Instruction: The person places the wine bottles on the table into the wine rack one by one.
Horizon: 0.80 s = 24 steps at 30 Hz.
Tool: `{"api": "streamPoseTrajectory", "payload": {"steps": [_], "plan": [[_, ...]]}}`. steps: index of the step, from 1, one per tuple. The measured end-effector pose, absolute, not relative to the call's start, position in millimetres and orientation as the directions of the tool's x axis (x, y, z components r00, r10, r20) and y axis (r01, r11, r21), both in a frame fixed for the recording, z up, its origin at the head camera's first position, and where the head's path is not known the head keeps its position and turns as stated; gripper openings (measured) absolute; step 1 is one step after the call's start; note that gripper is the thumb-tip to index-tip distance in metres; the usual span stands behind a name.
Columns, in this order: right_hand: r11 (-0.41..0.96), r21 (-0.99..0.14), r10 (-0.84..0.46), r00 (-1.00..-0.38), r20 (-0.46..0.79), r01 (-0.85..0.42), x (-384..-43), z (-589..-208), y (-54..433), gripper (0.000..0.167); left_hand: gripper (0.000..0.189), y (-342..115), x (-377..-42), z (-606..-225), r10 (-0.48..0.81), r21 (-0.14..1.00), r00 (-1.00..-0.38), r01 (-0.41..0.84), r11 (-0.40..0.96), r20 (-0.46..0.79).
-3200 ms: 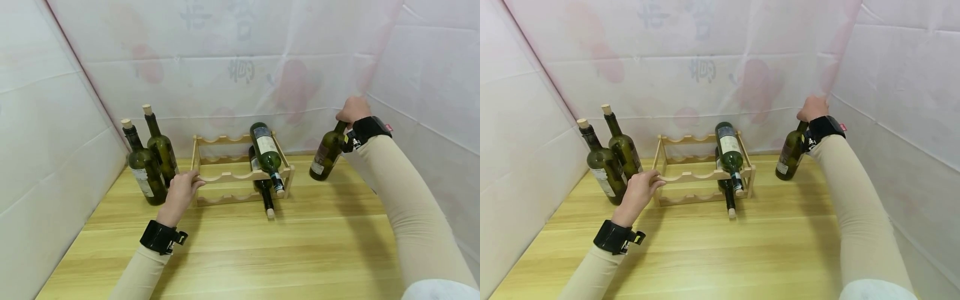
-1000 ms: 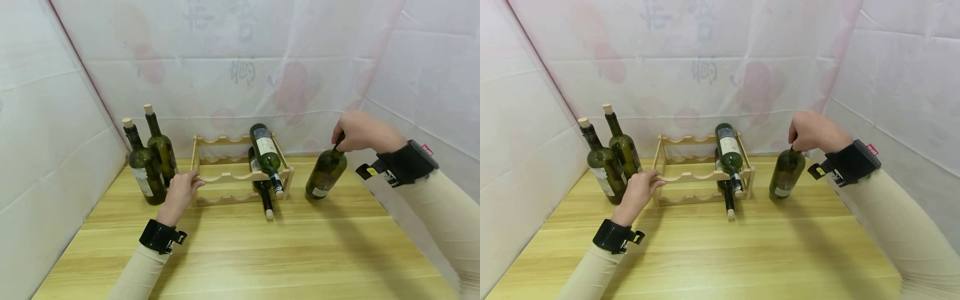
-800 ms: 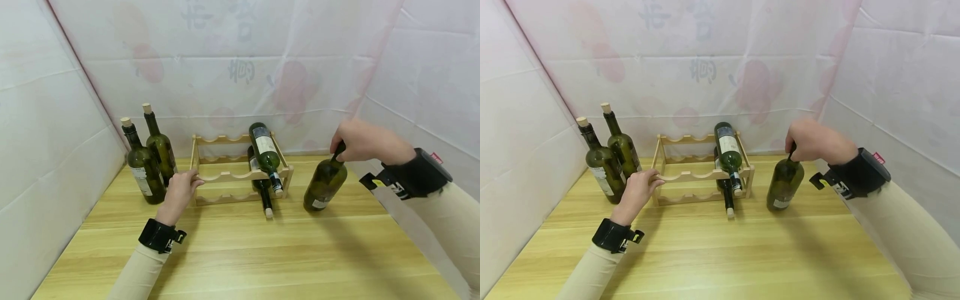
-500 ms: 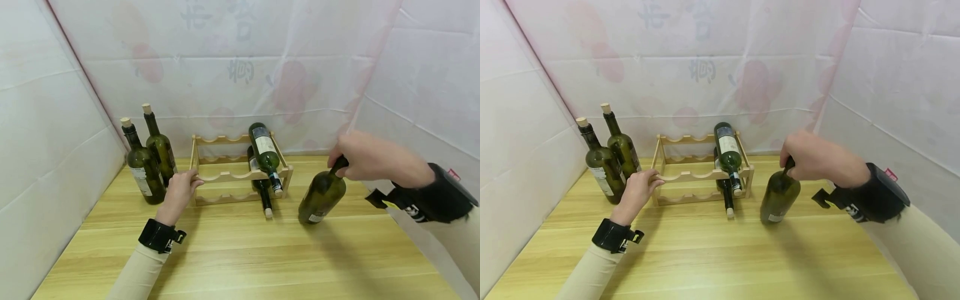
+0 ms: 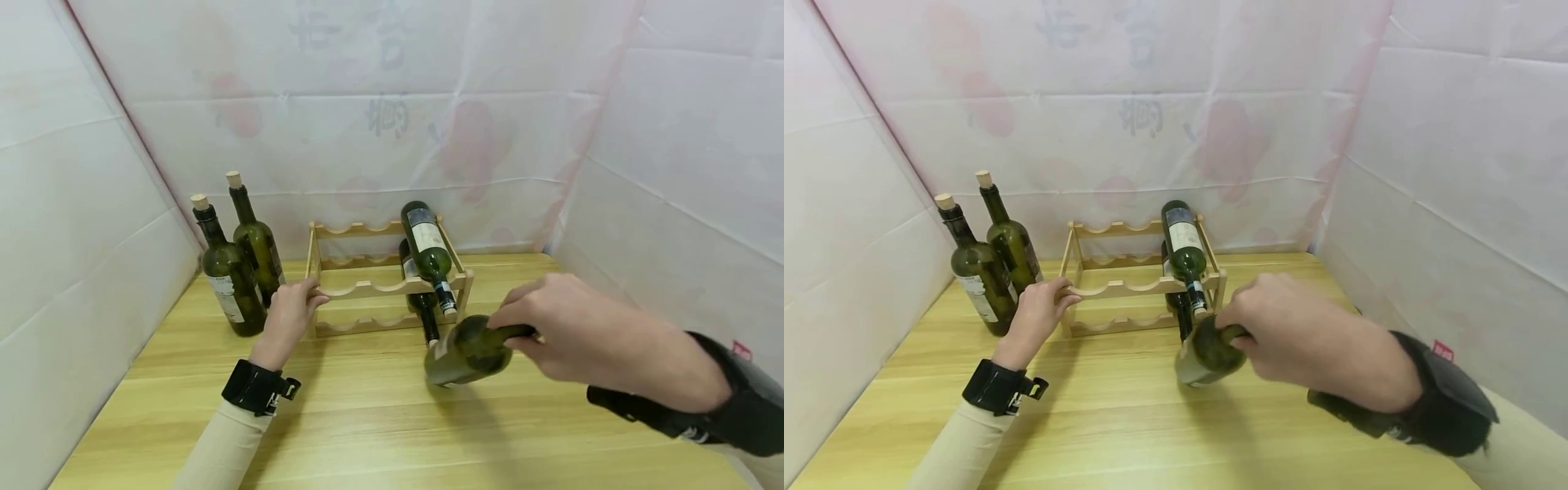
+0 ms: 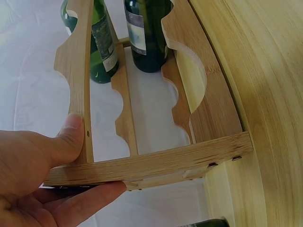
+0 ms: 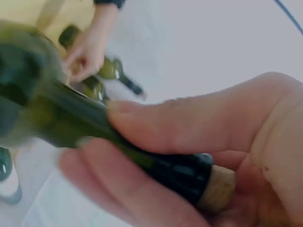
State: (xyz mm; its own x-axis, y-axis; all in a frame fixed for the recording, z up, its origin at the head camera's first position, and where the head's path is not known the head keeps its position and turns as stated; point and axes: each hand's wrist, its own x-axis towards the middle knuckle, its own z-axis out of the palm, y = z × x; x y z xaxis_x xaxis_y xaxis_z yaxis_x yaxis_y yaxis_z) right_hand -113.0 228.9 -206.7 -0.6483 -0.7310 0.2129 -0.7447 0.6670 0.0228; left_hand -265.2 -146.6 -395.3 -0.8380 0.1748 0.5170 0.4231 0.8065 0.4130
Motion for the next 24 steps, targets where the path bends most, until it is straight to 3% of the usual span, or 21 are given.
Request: {"api": "streamPoseTrajectory", "payload": {"steps": [5,10,24], "plan": [[0.553,0.042,-0.789,-0.507,0.348,-0.832,-102.7,-226.0,212.3,0.034,0.015,-145.9,-266.8,-394.1,0.175,0.429,-0.842,0.426,0.797,0.511],[0.485,0.099,-0.809,-0.403,0.428,-0.869,-96.7,-239.8,196.2,0.030,0.015,-144.6,-268.5,-392.1,0.174,0.421,-0.834,0.431,0.798,0.524],[0.458,0.374,-0.871,-0.323,0.371,-0.806,-95.0,-279.7,180.7,0.020,0.017,-146.9,-264.8,-392.9,0.156,0.433,-0.859,0.394,0.811,0.488]]}}
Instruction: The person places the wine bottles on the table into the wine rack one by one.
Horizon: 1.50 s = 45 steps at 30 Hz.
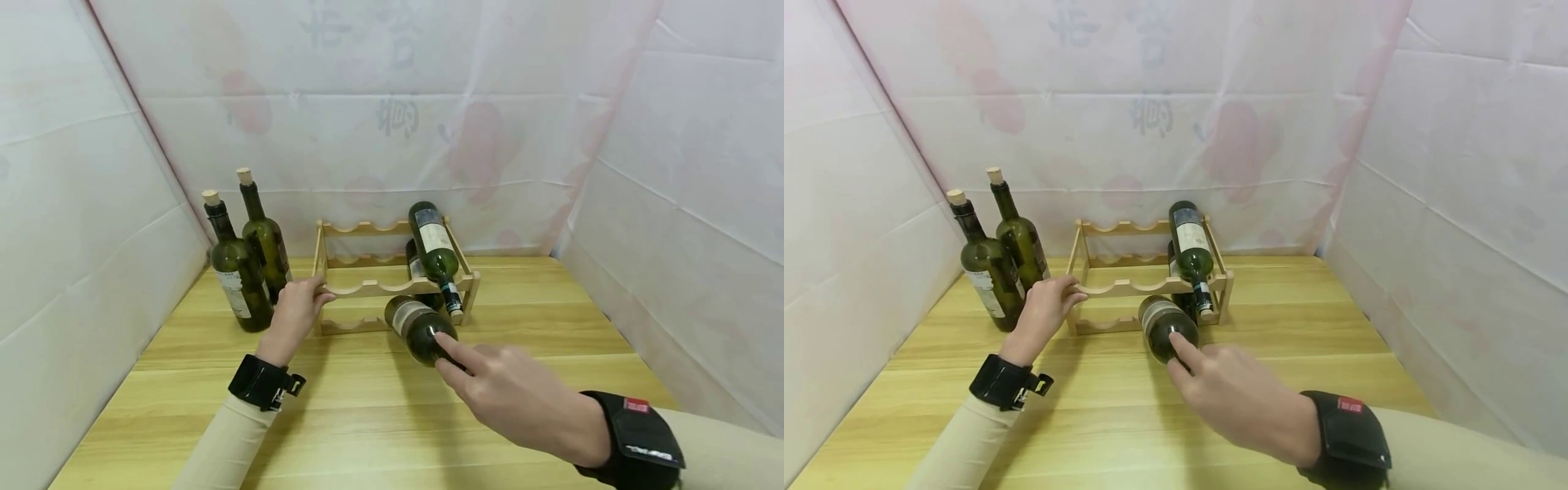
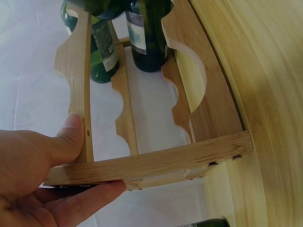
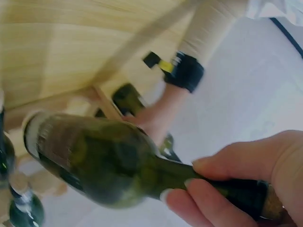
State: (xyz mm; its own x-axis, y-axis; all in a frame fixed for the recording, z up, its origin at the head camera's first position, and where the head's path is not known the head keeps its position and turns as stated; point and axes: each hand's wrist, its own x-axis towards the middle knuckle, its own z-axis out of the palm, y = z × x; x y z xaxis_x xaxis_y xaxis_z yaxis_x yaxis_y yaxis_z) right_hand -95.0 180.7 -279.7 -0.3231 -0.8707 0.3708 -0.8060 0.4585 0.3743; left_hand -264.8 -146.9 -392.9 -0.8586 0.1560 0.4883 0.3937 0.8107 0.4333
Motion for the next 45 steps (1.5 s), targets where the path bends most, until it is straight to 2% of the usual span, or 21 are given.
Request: {"api": "streamPoseTrajectory", "payload": {"steps": [7,11,16,19,24,30,35,38,42,45], "plan": [[0.388,0.475,-0.917,-0.280,0.285,-0.789,-107.0,-305.8,168.9,0.023,0.017,-147.8,-264.2,-394.4,0.145,0.434,-0.861,0.383,0.815,0.488],[0.369,0.575,-0.929,-0.274,0.249,-0.730,-118.5,-325.0,161.9,0.015,0.017,-147.9,-264.3,-396.5,0.148,0.439,-0.859,0.390,0.809,0.490],[0.336,0.661,-0.941,-0.263,0.211,-0.671,-135.5,-350.8,152.9,0.041,0.016,-147.6,-263.5,-397.4,0.169,0.429,-0.851,0.410,0.805,0.497],[0.311,0.704,-0.948,-0.263,0.180,-0.639,-145.0,-362.8,145.2,0.037,0.015,-147.5,-263.9,-395.8,0.175,0.422,-0.842,0.422,0.802,0.511],[0.294,0.730,-0.941,-0.322,0.106,-0.617,-153.3,-376.0,132.2,0.020,0.016,-146.9,-265.2,-393.1,0.172,0.422,-0.844,0.419,0.804,0.509],[0.284,0.687,-0.914,-0.405,-0.017,-0.669,-162.7,-393.5,125.2,0.014,0.016,-146.6,-265.0,-391.6,0.168,0.427,-0.852,0.408,0.807,0.495],[0.341,0.631,-0.884,-0.466,-0.037,-0.697,-180.8,-406.9,121.3,0.009,0.016,-147.3,-264.5,-391.3,0.171,0.426,-0.848,0.414,0.804,0.501],[0.360,0.632,-0.868,-0.494,-0.042,-0.686,-191.2,-413.7,120.1,0.011,0.016,-147.4,-264.4,-391.5,0.171,0.429,-0.849,0.415,0.802,0.500],[0.437,0.582,-0.825,-0.564,-0.045,-0.686,-205.5,-420.3,117.6,0.016,0.017,-147.7,-264.1,-391.7,0.173,0.433,-0.853,0.412,0.801,0.492],[0.488,0.543,-0.807,-0.591,-0.019,-0.684,-219.4,-427.3,117.1,0.018,0.017,-147.5,-263.5,-392.2,0.169,0.436,-0.853,0.412,0.800,0.494]]}}
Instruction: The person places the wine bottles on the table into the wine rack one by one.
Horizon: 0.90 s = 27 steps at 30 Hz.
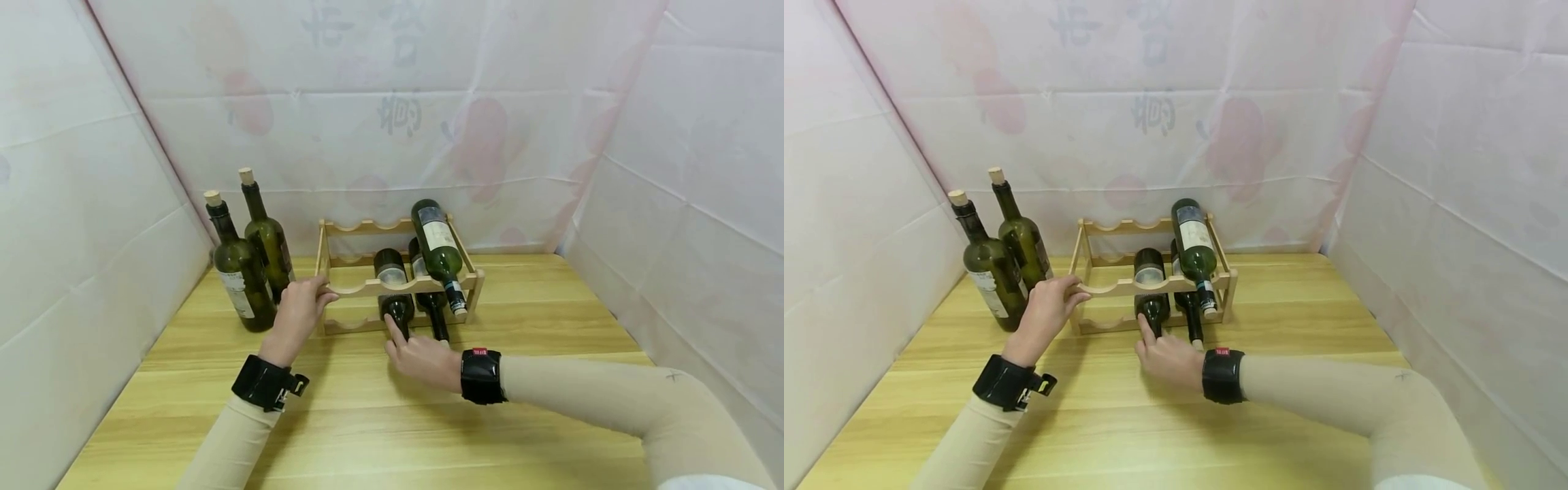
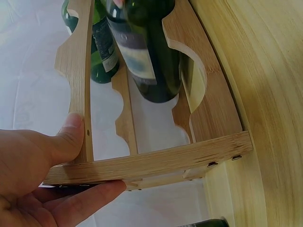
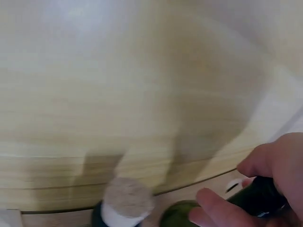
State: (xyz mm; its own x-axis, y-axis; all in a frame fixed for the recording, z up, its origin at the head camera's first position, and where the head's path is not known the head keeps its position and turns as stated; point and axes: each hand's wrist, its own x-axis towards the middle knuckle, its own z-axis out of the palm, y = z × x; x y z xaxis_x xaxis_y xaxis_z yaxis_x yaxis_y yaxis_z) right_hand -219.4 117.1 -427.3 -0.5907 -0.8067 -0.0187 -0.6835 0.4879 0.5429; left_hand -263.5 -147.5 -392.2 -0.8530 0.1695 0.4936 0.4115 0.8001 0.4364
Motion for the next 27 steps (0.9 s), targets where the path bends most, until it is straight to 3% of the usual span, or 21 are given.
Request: {"api": "streamPoseTrajectory", "payload": {"steps": [5,9,12,16,18,23,27], "plan": [[0.504,0.550,-0.815,-0.577,0.047,-0.666,-238.3,-441.4,118.5,0.010,0.019,-145.9,-264.7,-395.7,0.169,0.431,-0.848,0.415,0.801,0.503],[0.534,0.545,-0.791,-0.610,0.051,-0.646,-238.6,-447.8,117.5,0.016,0.018,-144.8,-264.6,-396.5,0.174,0.419,-0.842,0.420,0.805,0.510],[0.513,0.643,-0.766,-0.642,0.044,-0.569,-237.0,-452.6,117.0,0.026,0.015,-144.6,-265.3,-394.7,0.172,0.408,-0.831,0.427,0.807,0.529],[0.474,0.725,-0.781,-0.619,0.083,-0.500,-237.8,-461.2,117.1,0.020,0.015,-144.6,-266.1,-393.7,0.169,0.410,-0.832,0.425,0.807,0.529],[0.491,0.703,-0.794,-0.596,0.117,-0.515,-238.7,-465.0,116.3,0.018,0.015,-144.8,-265.9,-394.3,0.168,0.413,-0.836,0.421,0.807,0.523],[0.553,0.649,-0.791,-0.575,0.211,-0.522,-239.8,-469.5,109.7,0.045,0.016,-145.9,-265.3,-394.5,0.169,0.406,-0.834,0.420,0.811,0.525],[0.617,0.627,-0.740,-0.621,0.257,-0.476,-240.2,-470.7,101.5,0.028,0.016,-147.6,-265.6,-393.7,0.172,0.399,-0.829,0.425,0.812,0.532]]}}
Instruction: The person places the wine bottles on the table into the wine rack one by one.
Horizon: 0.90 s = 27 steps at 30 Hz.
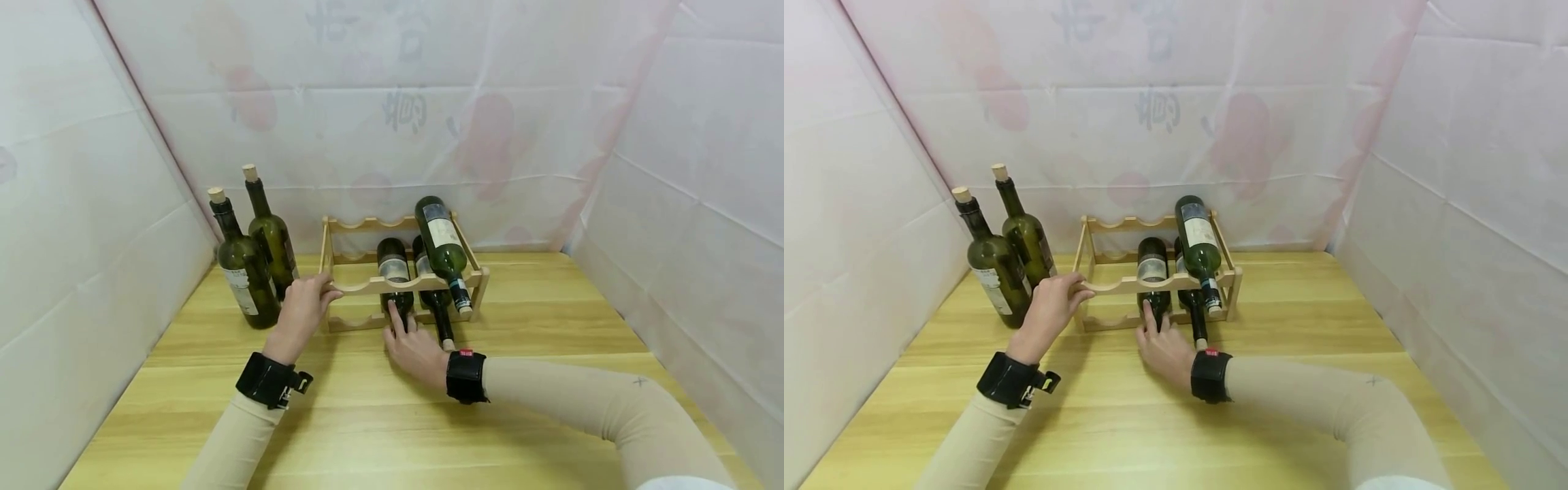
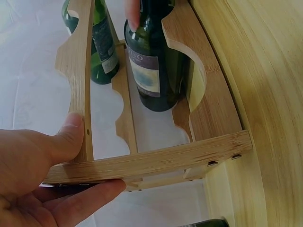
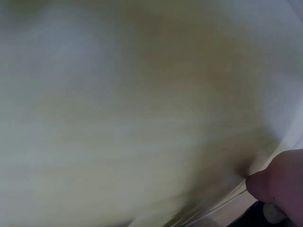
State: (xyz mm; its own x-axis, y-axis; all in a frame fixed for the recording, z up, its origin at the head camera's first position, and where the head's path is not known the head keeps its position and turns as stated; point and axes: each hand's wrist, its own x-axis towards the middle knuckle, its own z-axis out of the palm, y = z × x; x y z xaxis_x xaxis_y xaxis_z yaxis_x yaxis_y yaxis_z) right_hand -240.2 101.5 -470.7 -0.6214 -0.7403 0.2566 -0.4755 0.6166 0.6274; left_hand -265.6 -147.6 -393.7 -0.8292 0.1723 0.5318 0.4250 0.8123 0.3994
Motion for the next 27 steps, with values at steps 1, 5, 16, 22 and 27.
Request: {"api": "streamPoseTrajectory", "payload": {"steps": [1,5,16,22,27], "plan": [[0.630,0.621,-0.724,-0.643,0.251,-0.466,-239.6,-469.9,100.3,0.026,0.016,-147.5,-265.6,-393.5,0.173,0.401,-0.830,0.425,0.811,0.529],[0.704,0.506,-0.647,-0.743,0.169,-0.498,-235.2,-464.8,98.5,0.058,0.016,-147.8,-264.3,-393.0,0.172,0.415,-0.843,0.416,0.809,0.509],[0.755,0.298,-0.621,-0.782,0.043,-0.583,-218.9,-438.6,110.8,0.077,0.015,-147.9,-264.3,-393.9,0.175,0.431,-0.848,0.420,0.799,0.501],[0.747,0.217,-0.643,-0.766,-0.006,-0.628,-209.7,-416.4,118.1,0.069,0.017,-149.1,-264.7,-391.0,0.174,0.448,-0.846,0.427,0.785,0.503],[0.697,0.223,-0.695,-0.718,-0.023,-0.682,-200.9,-406.5,124.8,0.063,0.017,-150.6,-265.8,-389.8,0.169,0.450,-0.845,0.427,0.784,0.507]]}}
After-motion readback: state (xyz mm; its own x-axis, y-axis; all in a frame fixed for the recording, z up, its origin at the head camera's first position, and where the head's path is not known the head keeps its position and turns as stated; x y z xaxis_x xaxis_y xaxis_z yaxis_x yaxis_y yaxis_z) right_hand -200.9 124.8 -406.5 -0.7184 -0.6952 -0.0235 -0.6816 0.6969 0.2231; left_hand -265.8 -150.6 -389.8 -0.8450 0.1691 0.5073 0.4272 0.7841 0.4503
